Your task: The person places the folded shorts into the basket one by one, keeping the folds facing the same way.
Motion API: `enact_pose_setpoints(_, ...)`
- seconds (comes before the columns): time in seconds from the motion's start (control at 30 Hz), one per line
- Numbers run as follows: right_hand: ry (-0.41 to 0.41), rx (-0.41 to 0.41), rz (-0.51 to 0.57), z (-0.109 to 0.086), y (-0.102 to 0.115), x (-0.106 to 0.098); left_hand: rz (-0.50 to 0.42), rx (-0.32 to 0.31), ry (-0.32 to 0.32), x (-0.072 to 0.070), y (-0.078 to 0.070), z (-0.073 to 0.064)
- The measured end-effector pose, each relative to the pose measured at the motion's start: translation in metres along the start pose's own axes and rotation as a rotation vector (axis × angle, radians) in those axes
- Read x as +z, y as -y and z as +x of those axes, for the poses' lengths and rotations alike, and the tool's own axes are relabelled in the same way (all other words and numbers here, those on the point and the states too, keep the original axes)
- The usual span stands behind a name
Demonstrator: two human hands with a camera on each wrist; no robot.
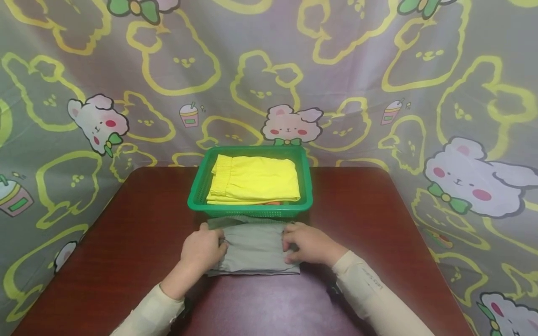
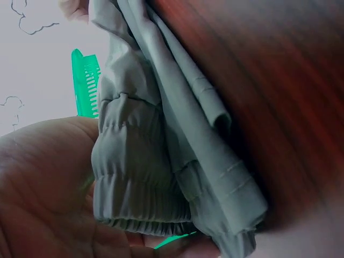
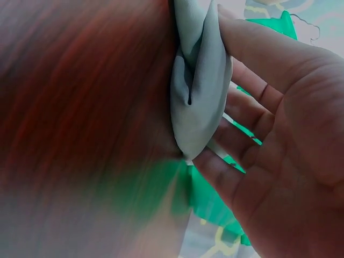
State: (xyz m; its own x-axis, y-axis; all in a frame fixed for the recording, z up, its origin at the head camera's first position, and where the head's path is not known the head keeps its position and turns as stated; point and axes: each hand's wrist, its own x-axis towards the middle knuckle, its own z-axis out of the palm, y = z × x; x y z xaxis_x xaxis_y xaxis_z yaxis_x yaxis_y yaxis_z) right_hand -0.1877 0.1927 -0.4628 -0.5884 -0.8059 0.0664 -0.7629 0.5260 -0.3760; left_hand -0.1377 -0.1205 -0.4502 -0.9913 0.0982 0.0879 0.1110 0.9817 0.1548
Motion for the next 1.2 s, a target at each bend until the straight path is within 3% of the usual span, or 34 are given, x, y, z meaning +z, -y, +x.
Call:
enact_pose_setpoints(0.17, 0.017, 0.032, 0.008, -0.002, -0.002, 0.0, -0.003, 0.018, -0.042, 0.002, -0.001, -0.001)
enact_pose_setpoints(0.37, 0.029, 0.076, 0.005, -0.001, 0.003, -0.001, -0.027, 0.022, -0.04, 0.002, 0.004, 0.0)
enact_pose_setpoints(0.63, 0.011, 0.085, 0.014, -0.002, 0.009, 0.0, -0.088, 0.107, -0.029, 0.003, 0.024, -0.002)
enact_pose_setpoints(0.73, 0.003, 0.109, 0.052, -0.004, 0.01, 0.0, -0.125, 0.125, 0.034, 0.002, 0.035, -0.001)
enact_pose_setpoints(0.97, 0.028, 0.195, 0.133, -0.005, 0.01, -0.001, -0.294, 0.111, 0.251, -0.006, 0.055, 0.004)
enact_pose_setpoints(1.07, -0.007, 0.214, 0.133, -0.002, 0.011, -0.002, -0.346, 0.114, 0.282, -0.008, 0.062, 0.004)
enact_pose_setpoints(1.2, -0.054, 0.239, 0.1, 0.001, 0.012, -0.001, -0.376, 0.116, 0.274, -0.006, 0.068, 0.003)
